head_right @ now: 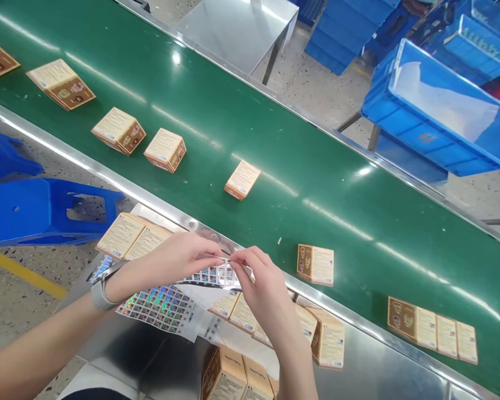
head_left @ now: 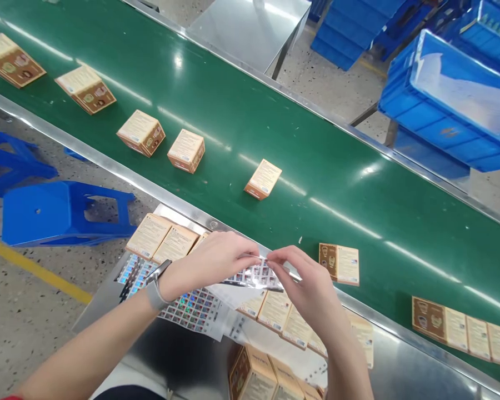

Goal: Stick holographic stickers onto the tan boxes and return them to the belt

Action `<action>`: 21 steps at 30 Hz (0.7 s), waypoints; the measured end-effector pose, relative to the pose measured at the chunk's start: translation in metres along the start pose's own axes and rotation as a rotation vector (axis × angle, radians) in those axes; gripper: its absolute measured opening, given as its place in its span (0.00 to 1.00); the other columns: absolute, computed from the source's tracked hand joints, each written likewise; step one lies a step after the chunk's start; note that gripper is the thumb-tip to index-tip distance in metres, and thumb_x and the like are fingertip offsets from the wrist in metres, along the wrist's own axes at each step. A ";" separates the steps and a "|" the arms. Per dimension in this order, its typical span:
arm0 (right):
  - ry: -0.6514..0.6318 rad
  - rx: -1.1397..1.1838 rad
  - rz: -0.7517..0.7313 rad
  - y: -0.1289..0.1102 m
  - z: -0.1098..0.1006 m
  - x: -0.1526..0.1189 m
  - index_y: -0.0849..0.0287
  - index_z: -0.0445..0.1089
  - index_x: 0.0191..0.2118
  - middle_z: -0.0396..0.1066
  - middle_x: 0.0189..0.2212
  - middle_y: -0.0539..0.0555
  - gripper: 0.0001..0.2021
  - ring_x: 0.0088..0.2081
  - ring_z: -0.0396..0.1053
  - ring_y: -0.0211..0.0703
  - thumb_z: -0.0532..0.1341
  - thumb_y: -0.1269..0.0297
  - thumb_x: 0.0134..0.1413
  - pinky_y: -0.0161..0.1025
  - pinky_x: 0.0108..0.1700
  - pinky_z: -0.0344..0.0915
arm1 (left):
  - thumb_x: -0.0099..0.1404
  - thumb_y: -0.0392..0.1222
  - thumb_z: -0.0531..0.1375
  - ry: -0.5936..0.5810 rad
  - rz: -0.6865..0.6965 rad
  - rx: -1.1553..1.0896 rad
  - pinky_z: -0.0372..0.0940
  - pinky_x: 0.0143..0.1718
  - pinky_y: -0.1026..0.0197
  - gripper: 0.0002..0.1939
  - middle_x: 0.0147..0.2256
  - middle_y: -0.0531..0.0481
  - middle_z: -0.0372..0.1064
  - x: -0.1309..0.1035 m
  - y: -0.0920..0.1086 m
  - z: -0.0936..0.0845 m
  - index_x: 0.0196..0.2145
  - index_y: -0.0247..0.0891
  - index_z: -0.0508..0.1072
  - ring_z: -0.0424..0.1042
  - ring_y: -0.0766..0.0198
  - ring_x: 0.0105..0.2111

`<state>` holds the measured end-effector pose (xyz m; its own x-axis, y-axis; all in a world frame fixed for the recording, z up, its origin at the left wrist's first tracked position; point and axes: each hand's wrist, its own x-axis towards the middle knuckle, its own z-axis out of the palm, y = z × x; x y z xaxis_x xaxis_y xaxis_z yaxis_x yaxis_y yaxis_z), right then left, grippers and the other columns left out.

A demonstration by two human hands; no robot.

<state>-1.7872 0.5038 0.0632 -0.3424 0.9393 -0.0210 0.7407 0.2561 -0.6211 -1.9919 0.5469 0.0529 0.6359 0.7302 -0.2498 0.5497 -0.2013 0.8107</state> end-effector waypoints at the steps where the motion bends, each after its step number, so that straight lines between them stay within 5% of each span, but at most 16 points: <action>1: 0.026 -0.053 -0.035 0.001 0.002 0.003 0.54 0.68 0.36 0.74 0.32 0.50 0.04 0.34 0.72 0.39 0.58 0.68 0.63 0.35 0.36 0.66 | 0.69 0.41 0.55 -0.007 -0.015 0.005 0.48 0.25 0.64 0.14 0.22 0.57 0.67 0.001 -0.001 -0.003 0.27 0.39 0.74 0.63 0.67 0.24; 9: 0.247 -0.244 -0.231 0.003 0.020 0.026 0.54 0.66 0.35 0.75 0.30 0.49 0.08 0.31 0.71 0.38 0.56 0.74 0.63 0.45 0.52 0.64 | 0.70 0.41 0.53 -0.032 -0.079 -0.014 0.51 0.27 0.64 0.15 0.24 0.55 0.71 0.016 -0.011 -0.022 0.29 0.38 0.74 0.66 0.66 0.25; 16: 0.078 0.031 0.059 0.014 0.012 0.038 0.54 0.70 0.40 0.74 0.30 0.49 0.03 0.32 0.72 0.39 0.60 0.64 0.61 0.34 0.31 0.67 | 0.68 0.40 0.55 -0.046 -0.086 -0.061 0.50 0.26 0.65 0.10 0.24 0.58 0.70 0.027 -0.017 -0.028 0.31 0.41 0.75 0.66 0.67 0.25; 21: 0.119 -0.028 -0.031 0.019 0.014 0.038 0.54 0.72 0.35 0.74 0.32 0.50 0.05 0.33 0.71 0.38 0.59 0.68 0.62 0.35 0.34 0.68 | 0.69 0.41 0.53 -0.069 -0.083 -0.093 0.51 0.26 0.65 0.12 0.25 0.58 0.71 0.033 -0.021 -0.026 0.30 0.41 0.74 0.66 0.67 0.26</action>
<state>-1.7935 0.5410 0.0396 -0.2956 0.9509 0.0921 0.7470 0.2901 -0.5982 -1.9969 0.5923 0.0411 0.6282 0.6944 -0.3510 0.5511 -0.0788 0.8307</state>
